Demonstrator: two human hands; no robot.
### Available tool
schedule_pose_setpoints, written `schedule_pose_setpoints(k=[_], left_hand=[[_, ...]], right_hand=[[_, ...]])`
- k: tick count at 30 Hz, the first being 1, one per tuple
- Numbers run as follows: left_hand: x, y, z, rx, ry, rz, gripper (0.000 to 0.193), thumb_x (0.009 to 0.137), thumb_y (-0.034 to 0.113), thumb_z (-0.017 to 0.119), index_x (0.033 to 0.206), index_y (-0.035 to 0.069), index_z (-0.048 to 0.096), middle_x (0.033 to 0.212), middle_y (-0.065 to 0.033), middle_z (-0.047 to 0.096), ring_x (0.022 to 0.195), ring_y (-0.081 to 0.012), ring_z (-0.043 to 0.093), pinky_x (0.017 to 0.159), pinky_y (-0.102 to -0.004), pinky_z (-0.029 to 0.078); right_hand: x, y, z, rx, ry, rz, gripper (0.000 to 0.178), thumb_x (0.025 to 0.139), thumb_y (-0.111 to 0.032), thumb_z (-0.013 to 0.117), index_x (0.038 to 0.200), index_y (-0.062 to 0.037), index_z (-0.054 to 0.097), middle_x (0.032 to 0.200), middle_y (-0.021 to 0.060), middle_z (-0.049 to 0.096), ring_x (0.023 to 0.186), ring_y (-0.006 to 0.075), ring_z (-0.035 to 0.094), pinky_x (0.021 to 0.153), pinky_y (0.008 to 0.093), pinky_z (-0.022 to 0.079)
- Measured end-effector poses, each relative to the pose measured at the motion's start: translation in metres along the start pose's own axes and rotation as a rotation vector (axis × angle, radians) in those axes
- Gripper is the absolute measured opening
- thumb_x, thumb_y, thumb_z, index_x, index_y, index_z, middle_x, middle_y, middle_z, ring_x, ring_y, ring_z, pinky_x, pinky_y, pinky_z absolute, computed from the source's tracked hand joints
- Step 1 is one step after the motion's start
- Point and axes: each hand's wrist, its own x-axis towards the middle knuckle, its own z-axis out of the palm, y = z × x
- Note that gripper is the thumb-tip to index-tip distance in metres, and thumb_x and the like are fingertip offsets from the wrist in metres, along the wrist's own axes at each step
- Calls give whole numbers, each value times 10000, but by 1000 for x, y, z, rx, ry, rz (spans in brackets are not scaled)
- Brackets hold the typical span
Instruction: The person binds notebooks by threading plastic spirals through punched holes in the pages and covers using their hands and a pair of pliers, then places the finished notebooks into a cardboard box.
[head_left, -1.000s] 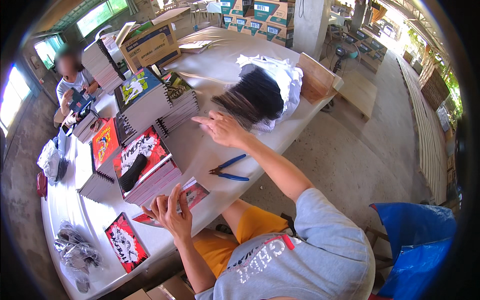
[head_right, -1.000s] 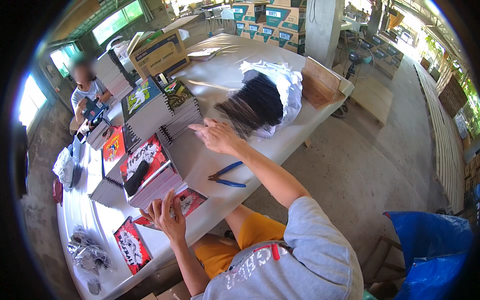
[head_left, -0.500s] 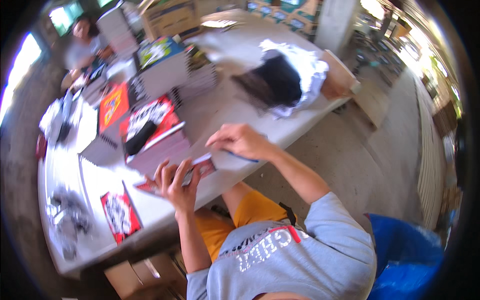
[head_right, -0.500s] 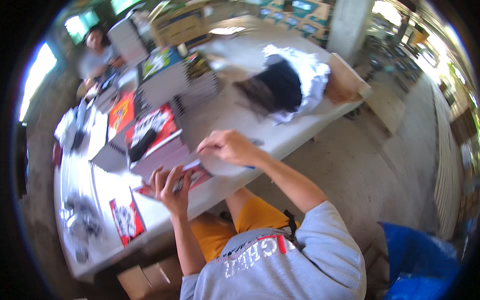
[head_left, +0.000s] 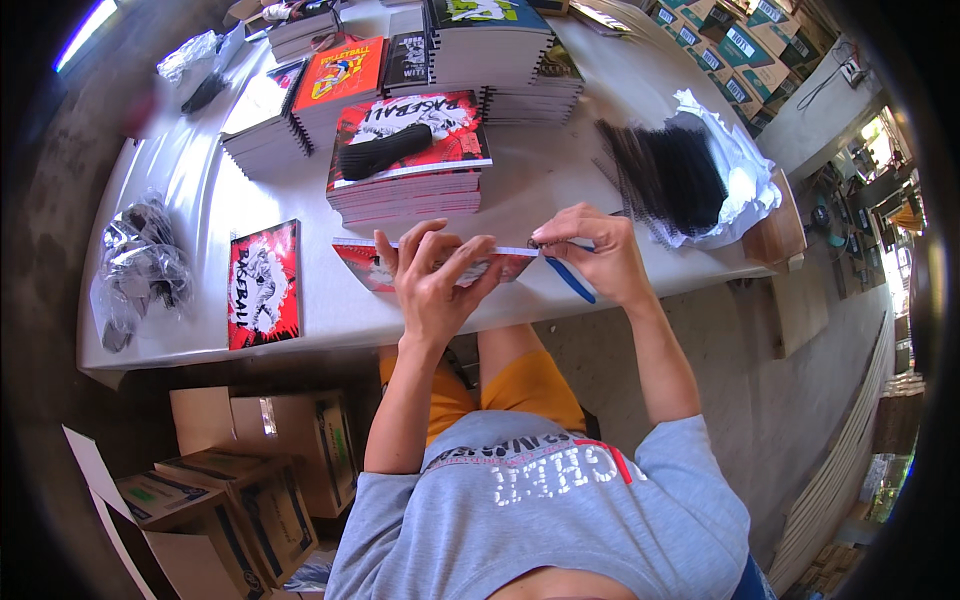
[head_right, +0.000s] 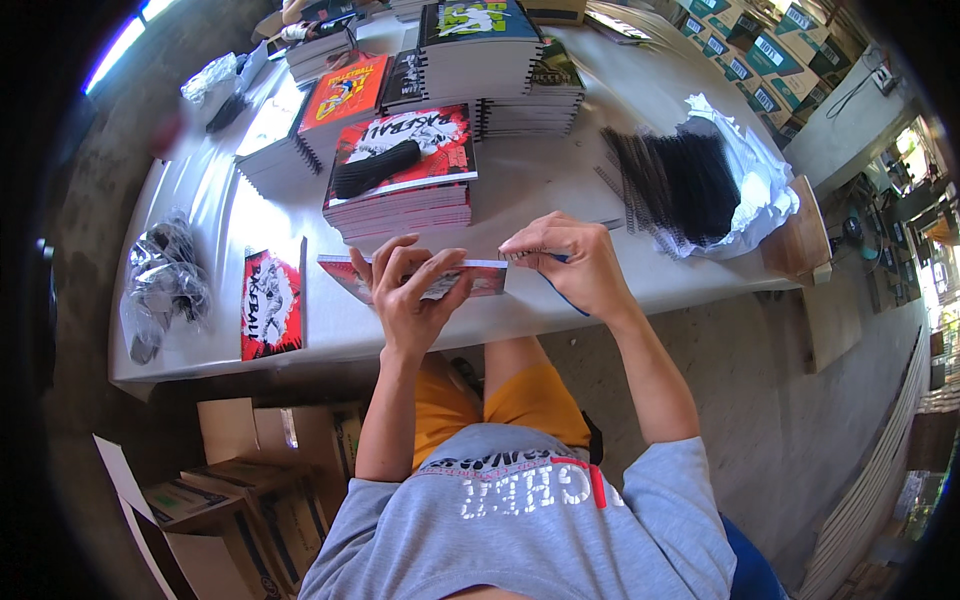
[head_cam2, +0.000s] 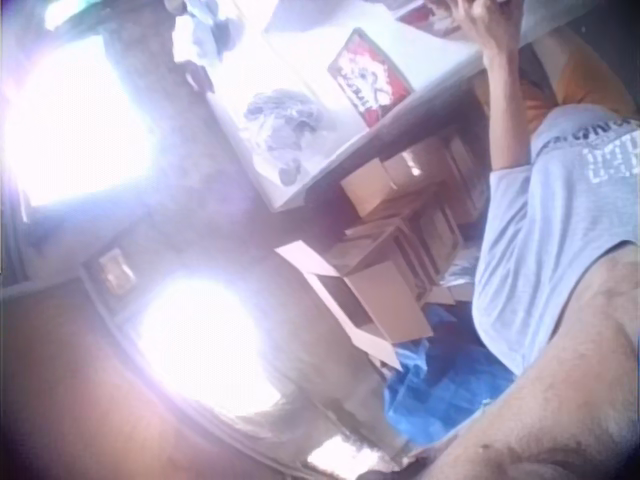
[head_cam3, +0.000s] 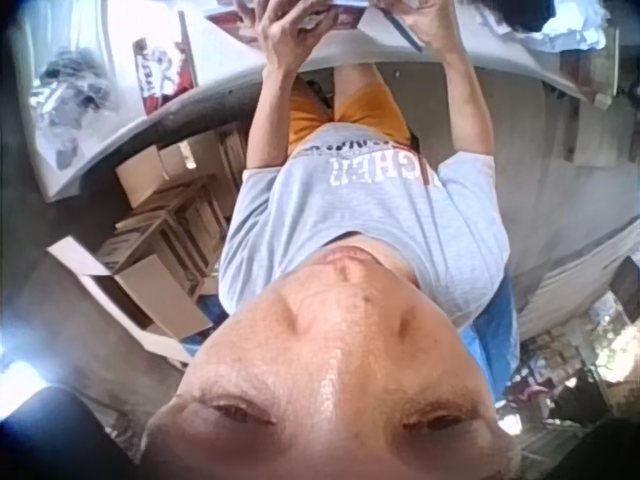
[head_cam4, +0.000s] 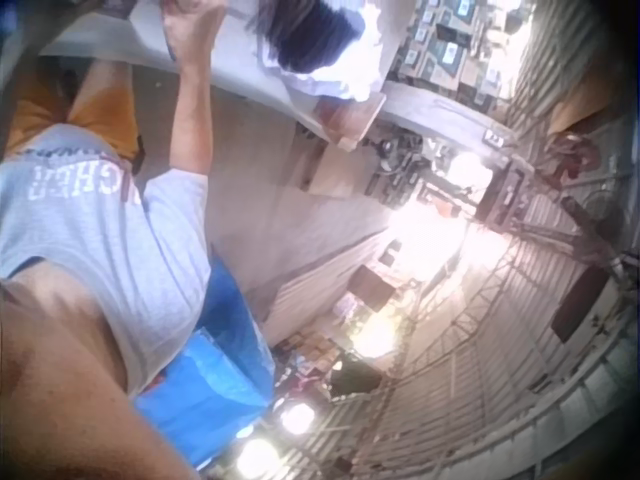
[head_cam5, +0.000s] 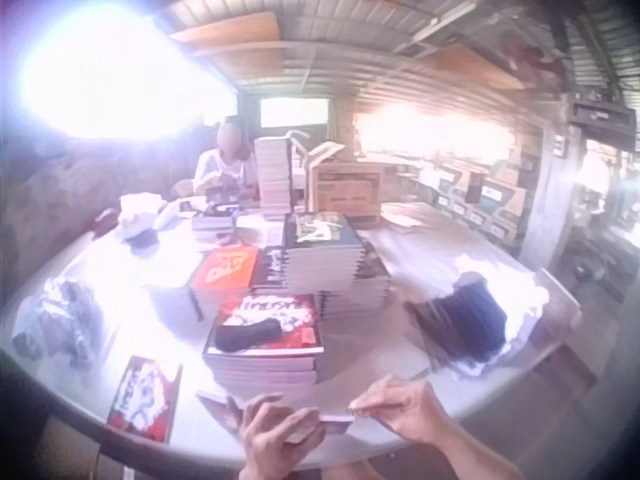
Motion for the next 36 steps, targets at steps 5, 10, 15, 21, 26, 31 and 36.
schedule_pose_setpoints(k=[5,10,15,21,26,31,36], left_hand=[[1,3,0,5,4,-20,221,635,289,786,842,252,714,759,54,563,1000,-169,539,1107,-443,81],[2,7,3,-11,46,-58,200,617,324,799,768,243,697,723,47,522,941,-160,537,1102,-438,92],[2,8,3,11,66,-59,256,580,323,817,785,205,718,727,27,520,940,-176,540,1085,-432,142],[1,8,5,55,80,-56,312,567,413,817,739,196,672,726,22,515,958,-193,537,1090,-444,117],[-5,6,10,89,77,-76,397,561,473,813,749,179,624,717,17,506,981,-211,530,1092,-465,85],[-4,5,11,110,57,-52,421,626,510,760,721,152,559,797,-19,489,982,-210,508,1086,-493,76],[1,4,-4,32,-13,-89,410,592,479,775,686,144,558,797,-24,480,984,-220,496,1069,-508,134]], right_hand=[[-1,10,-3,222,-32,85,231,692,97,683,870,-50,702,836,68,676,810,158,615,724,276,507],[-1,19,-16,346,-173,-7,237,690,105,686,888,-27,692,842,74,674,802,151,619,721,271,512],[1,3,-17,306,-220,280,195,744,76,671,927,9,673,831,72,666,774,114,629,705,231,514],[1,-26,-12,178,-167,602,234,758,14,696,982,-34,646,787,58,633,697,92,593,629,235,497],[-7,-24,1,-92,-14,119,171,829,-28,626,999,-41,619,759,46,576,632,90,526,571,236,455],[-8,-19,0,-135,-109,139,134,888,-38,536,1002,-26,606,718,44,554,598,91,486,548,225,418],[24,-28,-20,79,-626,542,193,895,-7,494,1047,-14,613,719,57,602,625,60,533,546,208,416]])
